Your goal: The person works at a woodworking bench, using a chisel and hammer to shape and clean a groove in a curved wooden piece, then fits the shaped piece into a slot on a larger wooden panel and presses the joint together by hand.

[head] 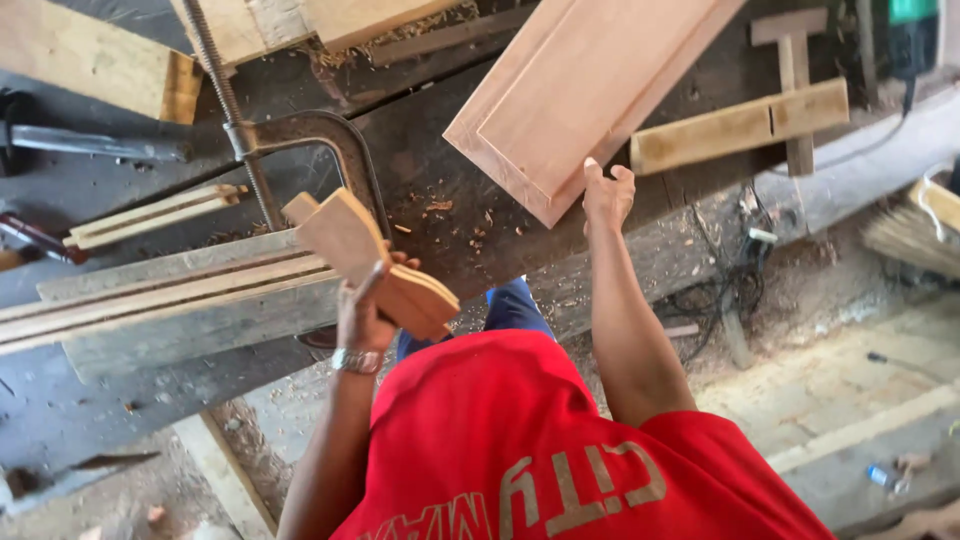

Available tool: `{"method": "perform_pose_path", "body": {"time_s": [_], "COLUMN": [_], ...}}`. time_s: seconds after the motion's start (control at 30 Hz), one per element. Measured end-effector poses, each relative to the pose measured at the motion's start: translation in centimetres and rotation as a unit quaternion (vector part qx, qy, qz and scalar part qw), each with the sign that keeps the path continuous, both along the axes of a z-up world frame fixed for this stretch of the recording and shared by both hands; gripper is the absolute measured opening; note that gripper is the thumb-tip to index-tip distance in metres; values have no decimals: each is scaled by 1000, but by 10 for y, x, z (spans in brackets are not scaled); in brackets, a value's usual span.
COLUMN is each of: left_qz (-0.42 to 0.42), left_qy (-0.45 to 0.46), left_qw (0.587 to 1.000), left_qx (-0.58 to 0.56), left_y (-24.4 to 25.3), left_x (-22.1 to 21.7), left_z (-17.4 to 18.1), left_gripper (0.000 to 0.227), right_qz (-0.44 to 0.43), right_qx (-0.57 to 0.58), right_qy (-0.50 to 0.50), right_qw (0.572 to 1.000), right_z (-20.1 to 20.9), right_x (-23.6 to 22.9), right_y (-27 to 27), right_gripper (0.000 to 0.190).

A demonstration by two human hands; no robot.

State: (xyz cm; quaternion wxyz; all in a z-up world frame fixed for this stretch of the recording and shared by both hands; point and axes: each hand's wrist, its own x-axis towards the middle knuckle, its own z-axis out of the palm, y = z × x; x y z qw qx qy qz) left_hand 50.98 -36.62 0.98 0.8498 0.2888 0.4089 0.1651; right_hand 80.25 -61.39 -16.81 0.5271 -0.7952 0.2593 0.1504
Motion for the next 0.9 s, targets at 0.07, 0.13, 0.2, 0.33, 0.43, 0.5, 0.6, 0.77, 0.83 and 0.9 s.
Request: {"method": "perform_pose_path", "body": {"time_s": [0.07,0.13,0.2,0.33,0.43,0.5,0.6,0.77,0.83,0.9], "left_qz": [12,33,40,38,36,41,42,49,44,46], "left_qy": [10,36,31,6,-3,-31,-43,-39,-6,-1], "left_qw": [1000,997,997,996,995,995,995,996,998,998], "left_qx": [-24,-62,-66,-75,-93,-88,-76,-67,-45,-37], "left_y": [-18,-34,-47,-58,-51,-49,-42,-40,-38,-34], "left_x": [28,55,78,94,101,100,107,112,108,100], "left_z": [-20,-43,-51,-80,-56,-53,-43,-23,-24,-41], "left_gripper": [49,47,46,45,45,45,49,57,58,57], "right_qz": [22,31,-3,26,52,112,198,220,207,206], "right_qx": [-49,-22,29,201,392,411,446,487,507,496], "right_qy": [-25,-53,20,167,234,244,247,260,263,269], "right_qw": [998,998,999,965,889,871,837,804,794,800], "right_z": [-22,-31,-13,21,76,85,99,117,122,118], "right_x": [13,22,31,40,50,50,49,44,43,43], "right_y": [-1,-1,3,0,7,2,-1,0,0,-1], "right_gripper": [60,66,65,56,47,47,48,52,53,51]}}
